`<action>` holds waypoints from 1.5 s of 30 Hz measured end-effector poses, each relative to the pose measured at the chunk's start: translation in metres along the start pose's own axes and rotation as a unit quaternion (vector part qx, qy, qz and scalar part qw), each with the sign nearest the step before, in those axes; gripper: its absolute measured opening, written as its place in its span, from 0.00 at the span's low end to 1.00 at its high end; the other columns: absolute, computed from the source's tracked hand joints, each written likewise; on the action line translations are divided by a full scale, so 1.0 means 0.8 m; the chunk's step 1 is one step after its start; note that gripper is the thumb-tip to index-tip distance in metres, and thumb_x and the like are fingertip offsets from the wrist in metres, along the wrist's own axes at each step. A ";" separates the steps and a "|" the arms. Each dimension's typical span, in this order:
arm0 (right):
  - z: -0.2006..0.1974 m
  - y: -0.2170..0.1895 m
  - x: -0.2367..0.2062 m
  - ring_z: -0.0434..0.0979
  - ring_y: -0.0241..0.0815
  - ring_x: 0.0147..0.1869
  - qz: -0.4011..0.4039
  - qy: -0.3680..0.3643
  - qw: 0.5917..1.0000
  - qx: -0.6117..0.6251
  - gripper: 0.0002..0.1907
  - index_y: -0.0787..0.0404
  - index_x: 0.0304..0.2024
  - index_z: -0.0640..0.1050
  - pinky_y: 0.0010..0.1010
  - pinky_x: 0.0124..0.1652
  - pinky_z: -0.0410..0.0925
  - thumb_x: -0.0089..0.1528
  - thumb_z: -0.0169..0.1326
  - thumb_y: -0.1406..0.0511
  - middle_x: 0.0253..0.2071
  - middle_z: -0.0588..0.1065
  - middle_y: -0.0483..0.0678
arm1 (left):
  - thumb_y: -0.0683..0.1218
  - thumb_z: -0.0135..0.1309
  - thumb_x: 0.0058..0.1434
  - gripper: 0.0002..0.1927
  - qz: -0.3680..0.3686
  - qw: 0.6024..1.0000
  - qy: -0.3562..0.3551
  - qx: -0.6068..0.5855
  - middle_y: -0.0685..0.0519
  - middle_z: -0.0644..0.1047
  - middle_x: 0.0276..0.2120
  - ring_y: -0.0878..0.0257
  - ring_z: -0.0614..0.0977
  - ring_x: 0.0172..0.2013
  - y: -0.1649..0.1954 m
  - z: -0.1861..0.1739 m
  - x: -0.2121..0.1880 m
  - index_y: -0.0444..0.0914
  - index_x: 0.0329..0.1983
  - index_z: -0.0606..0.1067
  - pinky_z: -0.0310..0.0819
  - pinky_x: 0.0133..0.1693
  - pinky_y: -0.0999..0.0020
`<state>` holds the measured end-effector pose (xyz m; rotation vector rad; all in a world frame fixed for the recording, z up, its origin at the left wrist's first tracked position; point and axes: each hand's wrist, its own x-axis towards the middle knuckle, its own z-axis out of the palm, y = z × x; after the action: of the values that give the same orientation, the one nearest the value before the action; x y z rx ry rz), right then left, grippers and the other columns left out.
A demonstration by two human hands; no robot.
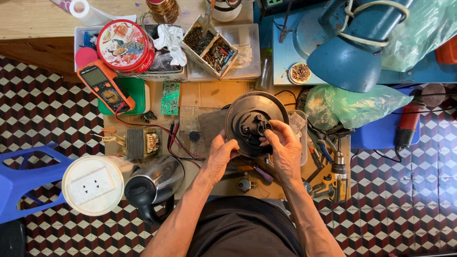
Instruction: The person repairs an electric fan at a cluttered workbench. They first manipulate small motor components under a desk lamp, then reassemble the fan base and motor housing, then move to a wall with tangled cords and plugs to sort and handle the fan's power cable, and finally return to the bench handling the black power cord.
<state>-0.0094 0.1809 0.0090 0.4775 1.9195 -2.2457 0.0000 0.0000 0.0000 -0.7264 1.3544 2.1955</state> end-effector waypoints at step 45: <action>0.094 0.282 -0.134 0.83 0.49 0.39 0.302 0.016 0.952 0.053 0.12 0.75 0.51 0.74 0.32 0.38 0.78 0.65 0.49 0.75 0.47 0.77 0.62 | 0.34 0.49 0.59 0.15 0.190 0.959 0.075 -0.197 0.51 0.80 0.46 0.60 0.82 0.46 0.017 -0.235 -0.197 0.35 0.49 0.75 0.80 0.51 0.61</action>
<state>0.1515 0.0588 -0.1557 0.9673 1.4025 -1.9357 0.1477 -0.1926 0.0396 -0.8437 1.2156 2.8186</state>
